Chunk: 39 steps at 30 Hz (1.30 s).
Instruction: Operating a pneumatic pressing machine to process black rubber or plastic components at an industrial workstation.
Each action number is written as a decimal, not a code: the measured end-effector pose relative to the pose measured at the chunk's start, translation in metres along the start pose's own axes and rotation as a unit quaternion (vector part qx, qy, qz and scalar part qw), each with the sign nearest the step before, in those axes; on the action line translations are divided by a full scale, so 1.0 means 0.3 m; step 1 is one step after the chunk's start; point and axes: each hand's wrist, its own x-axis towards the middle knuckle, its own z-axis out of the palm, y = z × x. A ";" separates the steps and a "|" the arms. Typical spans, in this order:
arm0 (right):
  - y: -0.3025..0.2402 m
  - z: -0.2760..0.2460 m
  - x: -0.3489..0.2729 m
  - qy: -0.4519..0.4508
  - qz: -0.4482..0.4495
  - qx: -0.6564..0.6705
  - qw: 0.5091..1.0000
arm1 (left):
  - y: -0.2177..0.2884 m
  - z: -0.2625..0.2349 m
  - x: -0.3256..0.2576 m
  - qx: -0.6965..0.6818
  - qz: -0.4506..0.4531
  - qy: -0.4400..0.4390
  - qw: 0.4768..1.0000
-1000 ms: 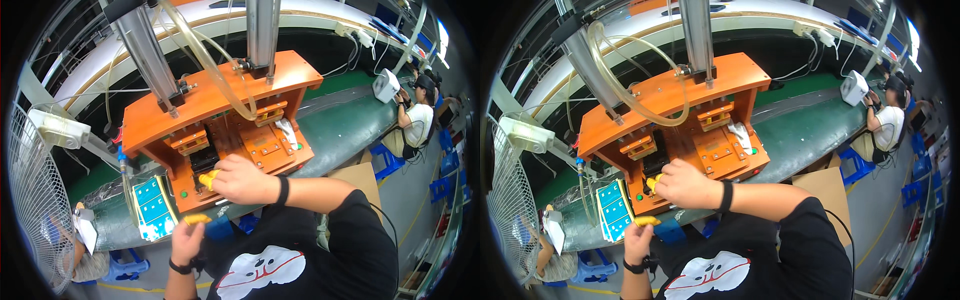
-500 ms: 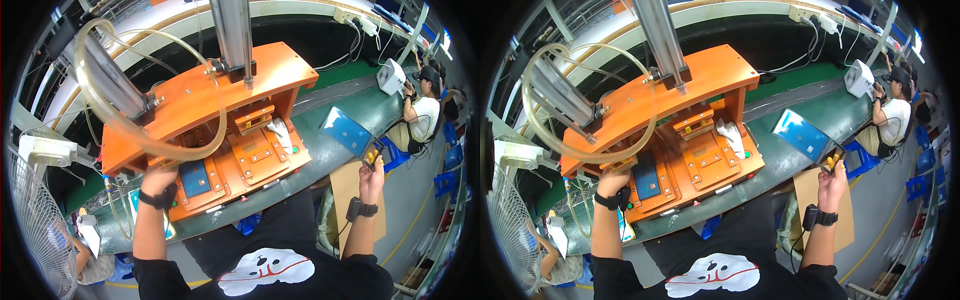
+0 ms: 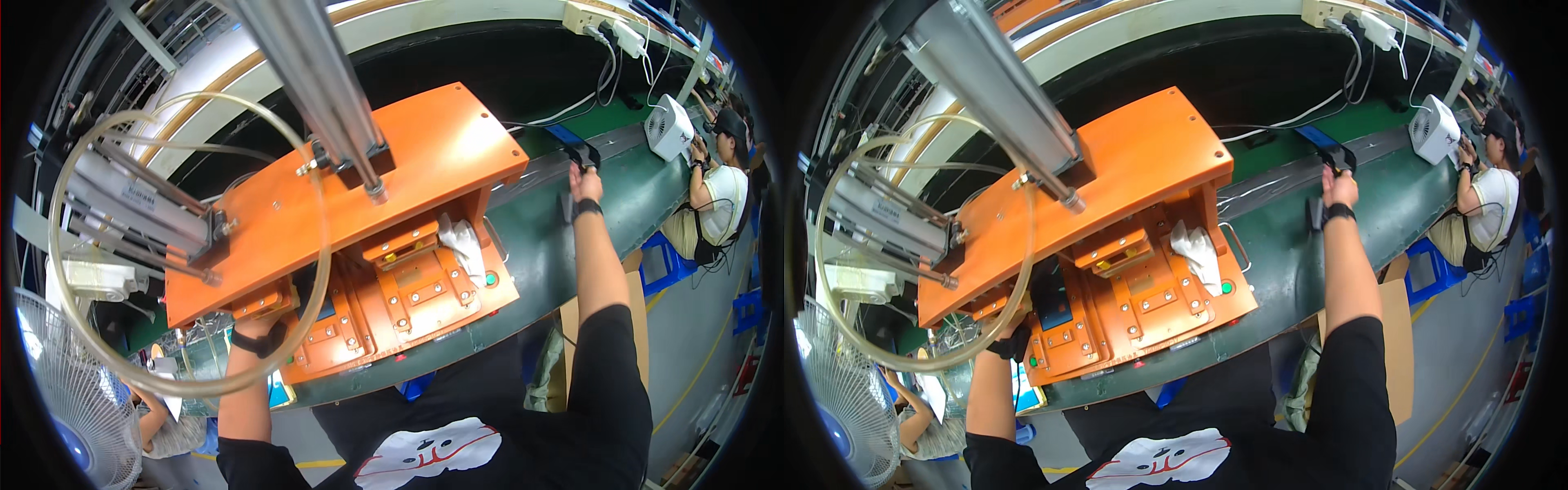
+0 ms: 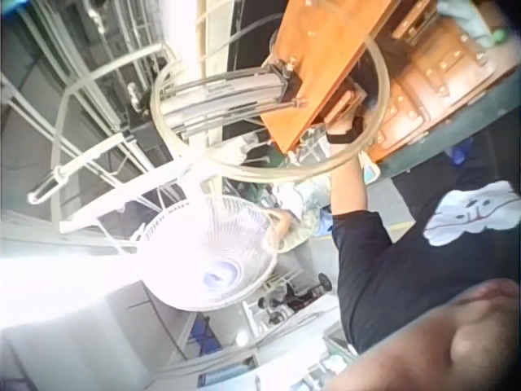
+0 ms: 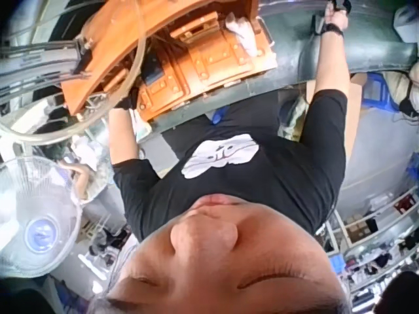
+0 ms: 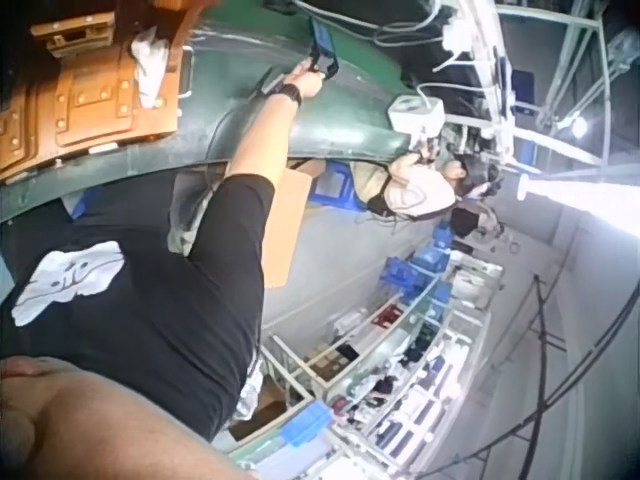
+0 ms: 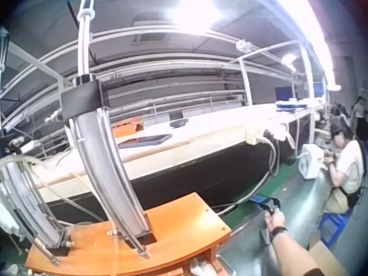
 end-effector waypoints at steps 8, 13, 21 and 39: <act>0.146 0.351 -0.048 0.078 -0.396 -0.644 0.650 | -0.038 -0.002 0.062 -0.125 -0.008 0.013 0.992; 0.468 0.365 -0.261 -0.487 -0.181 -0.435 0.735 | 0.006 -0.040 -0.154 -0.200 -0.015 0.029 0.979; 0.471 0.509 -0.557 -0.519 -0.323 -0.611 0.503 | 0.284 -0.126 -0.520 -0.161 -0.120 0.145 0.969; -0.339 0.035 -0.878 -0.387 -0.254 -0.552 0.693 | 0.023 0.142 -0.912 -0.038 -0.208 0.226 0.951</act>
